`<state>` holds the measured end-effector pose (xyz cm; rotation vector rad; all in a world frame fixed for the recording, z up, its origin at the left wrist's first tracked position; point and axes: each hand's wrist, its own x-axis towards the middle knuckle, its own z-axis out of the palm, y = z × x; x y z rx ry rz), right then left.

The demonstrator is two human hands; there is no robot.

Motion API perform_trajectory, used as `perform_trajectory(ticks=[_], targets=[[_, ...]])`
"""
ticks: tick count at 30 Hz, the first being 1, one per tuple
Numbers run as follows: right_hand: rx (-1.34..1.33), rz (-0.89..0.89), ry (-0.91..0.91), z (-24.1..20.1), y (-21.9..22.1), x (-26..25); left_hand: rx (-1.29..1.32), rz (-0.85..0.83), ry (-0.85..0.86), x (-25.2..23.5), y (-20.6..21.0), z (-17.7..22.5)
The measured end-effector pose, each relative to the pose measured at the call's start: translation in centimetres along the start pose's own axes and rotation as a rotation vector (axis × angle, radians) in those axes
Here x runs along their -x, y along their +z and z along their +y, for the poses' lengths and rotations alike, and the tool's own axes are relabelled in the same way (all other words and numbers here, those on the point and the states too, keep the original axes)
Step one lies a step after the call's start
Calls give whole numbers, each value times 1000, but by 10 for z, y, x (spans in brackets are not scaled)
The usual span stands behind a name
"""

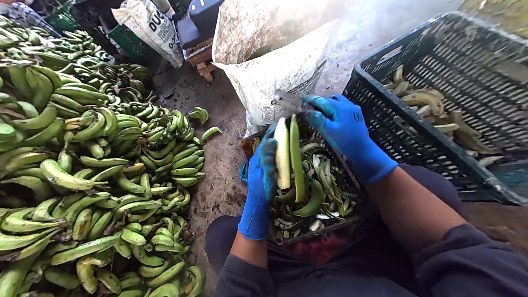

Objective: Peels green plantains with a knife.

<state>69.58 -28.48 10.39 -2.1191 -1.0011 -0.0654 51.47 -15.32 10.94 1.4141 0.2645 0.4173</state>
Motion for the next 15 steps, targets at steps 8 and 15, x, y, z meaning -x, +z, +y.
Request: perform_trajectory(ticks=[8, 15], targets=[[-4, 108, -625, -25, 17, 50, 792, -34, -2, -11, -21, -6], [-256, -5, -5, -11, 12, 15, 585, -25, -7, -14, -10, -11]])
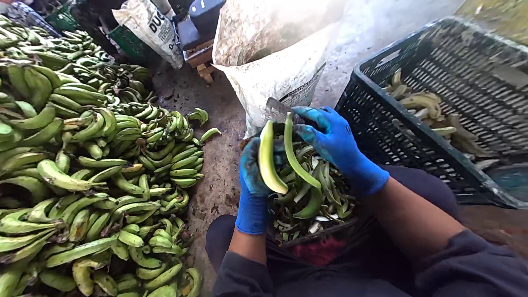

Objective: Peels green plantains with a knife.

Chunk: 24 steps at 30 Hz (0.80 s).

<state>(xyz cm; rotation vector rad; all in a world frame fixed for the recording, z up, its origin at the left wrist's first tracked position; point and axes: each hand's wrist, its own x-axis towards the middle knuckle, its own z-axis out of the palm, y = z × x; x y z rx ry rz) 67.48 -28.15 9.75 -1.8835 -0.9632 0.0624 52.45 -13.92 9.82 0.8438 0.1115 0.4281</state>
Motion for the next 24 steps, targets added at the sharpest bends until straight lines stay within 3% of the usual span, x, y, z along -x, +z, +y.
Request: perform_trajectory(ticks=[4, 6, 9, 11, 13, 15, 17, 19, 20, 22, 24], targets=[[136, -164, -418, 9, -7, 20, -28, 61, 55, -3, -21, 11], [175, -227, -525, 9, -3, 27, -104, 173, 46, -3, -14, 11], [160, -140, -284, 8, 2, 21, -353, 146, 142, 4, -5, -2], [105, -13, -22, 16, 0, 5, -315, 128, 110, 9, -1, -6], [-136, 50, 164, 21, -5, -5, -194, 91, 64, 8, -7, -1], [-588, -74, 225, 13, -8, 2, -39, 82, -15, 2, -13, 3], [-949, -395, 234, -1, -3, 22, -131, 19, -15, 3, -14, -8], [-866, -576, 199, -17, 0, 39, -486, -204, 131, 7, -18, -25], [-736, -554, 136, -20, -5, 42, -536, -247, 156, 8, -17, -32], [-352, -320, -40, -12, -28, 41, -445, -177, -42, 15, -12, -43], [52, 4, -104, 6, -61, 35, -718, -99, -373, 25, -1, -62]])
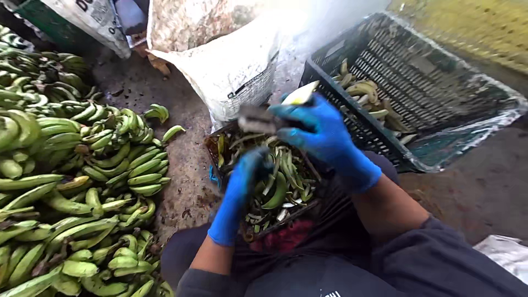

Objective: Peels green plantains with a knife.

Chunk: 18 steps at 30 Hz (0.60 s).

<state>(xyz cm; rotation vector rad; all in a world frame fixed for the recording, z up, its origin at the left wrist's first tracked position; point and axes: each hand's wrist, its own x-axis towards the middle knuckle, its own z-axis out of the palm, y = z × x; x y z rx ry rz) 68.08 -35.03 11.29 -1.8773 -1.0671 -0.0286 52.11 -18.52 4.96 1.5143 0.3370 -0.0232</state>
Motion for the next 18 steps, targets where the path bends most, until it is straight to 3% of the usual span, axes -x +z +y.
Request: perform_trajectory(ticks=[4, 6, 8, 11, 14, 16, 18], targets=[[331, 536, 173, 34, -62, -11, -1050, -321, -294, 17, 52, -62], [283, 730, 194, 42, -73, -12, -1314, -453, -477, 18, 74, -81], [125, 766, 174, 41, -70, -12, -1414, -494, -535, 15, 80, -87], [-87, 596, 105, 39, -46, -14, -1181, -397, -346, 17, 48, -71], [-196, 348, 55, 28, -28, -14, -661, -170, -49, 18, 11, -40], [-399, 135, 148, 20, -20, -10, -335, -68, 18, 20, -5, -13], [-716, -57, 351, 14, -14, -5, -135, 12, 76, 26, -20, 15]])
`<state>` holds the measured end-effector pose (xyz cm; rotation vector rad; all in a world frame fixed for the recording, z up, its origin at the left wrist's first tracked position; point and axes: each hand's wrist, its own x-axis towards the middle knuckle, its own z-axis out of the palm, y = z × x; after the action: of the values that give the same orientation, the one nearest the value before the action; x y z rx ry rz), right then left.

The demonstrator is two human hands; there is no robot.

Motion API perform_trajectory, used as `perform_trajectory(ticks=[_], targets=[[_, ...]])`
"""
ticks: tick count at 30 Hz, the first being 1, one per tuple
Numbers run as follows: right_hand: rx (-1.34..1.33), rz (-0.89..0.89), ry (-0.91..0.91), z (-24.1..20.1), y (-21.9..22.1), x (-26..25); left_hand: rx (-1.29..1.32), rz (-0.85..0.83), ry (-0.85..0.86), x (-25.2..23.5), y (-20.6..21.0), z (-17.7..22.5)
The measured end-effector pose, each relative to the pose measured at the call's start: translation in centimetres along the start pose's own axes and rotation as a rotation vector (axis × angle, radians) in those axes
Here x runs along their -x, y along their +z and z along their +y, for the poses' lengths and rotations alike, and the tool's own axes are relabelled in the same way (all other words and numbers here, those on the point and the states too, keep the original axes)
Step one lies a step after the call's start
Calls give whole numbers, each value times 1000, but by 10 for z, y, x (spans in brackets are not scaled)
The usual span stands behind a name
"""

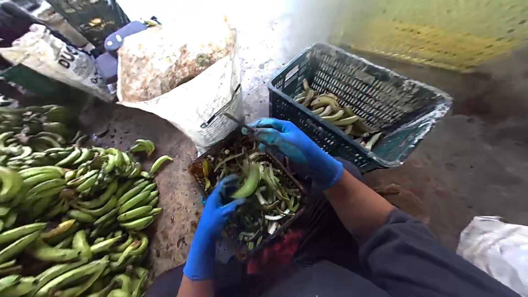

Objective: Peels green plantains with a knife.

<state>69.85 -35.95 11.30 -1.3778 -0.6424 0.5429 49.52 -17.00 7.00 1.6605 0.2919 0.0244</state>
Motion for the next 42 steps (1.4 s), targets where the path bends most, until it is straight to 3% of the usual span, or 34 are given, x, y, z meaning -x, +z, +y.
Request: perform_trajectory(ticks=[2, 7, 9, 13, 15, 18, 21, 22, 23, 26, 28, 29, 32, 34, 36, 38, 40, 42], targets=[[-183, -122, 170, 0, 6, 7, 115, 49, 105, 6, -19, 14], [-262, -378, 153, 17, 34, 17, 341, 65, 344, 11, -45, 19], [-330, -323, 117, 21, 57, 17, 544, 206, 360, 5, -38, 14], [-412, -137, 60, 34, 104, 29, 936, 393, 174, -6, -5, 6], [-389, -20, 87, 48, 114, 45, 834, 522, 161, -6, -11, 5], [-310, 156, 200, 91, 116, 76, 434, 717, 279, 3, -31, 11], [-130, 124, 433, 98, 117, 93, 274, 778, 433, 4, -44, 13], [-88, 75, 376, 84, 119, 93, 248, 783, 445, 4, -43, 13], [-67, 44, 208, 67, 123, 91, 225, 782, 447, 5, -41, 13], [-21, 27, -467, 22, 125, 78, 161, 751, 457, 7, -31, 16], [104, 29, -578, 19, 118, 68, 146, 738, 472, 8, -29, 18], [211, 23, -462, 35, 114, 68, 173, 735, 469, 9, -29, 20], [228, -196, 362, 85, 103, 75, 438, 717, 388, 10, -34, 30], [18, -249, 574, 73, 101, 67, 718, 625, 262, 0, -44, 32], [-94, -262, 453, 37, 93, 55, 919, 465, 135, -1, -43, 16], [27, -254, 42, 20, 70, 22, 922, 405, 58, -10, -39, 13], [584, -206, -337, 3, 45, -11, 875, 376, 43, -16, -34, 20], [965, -132, -524, 2, 36, -28, 805, 351, 61, -18, -34, 24]])
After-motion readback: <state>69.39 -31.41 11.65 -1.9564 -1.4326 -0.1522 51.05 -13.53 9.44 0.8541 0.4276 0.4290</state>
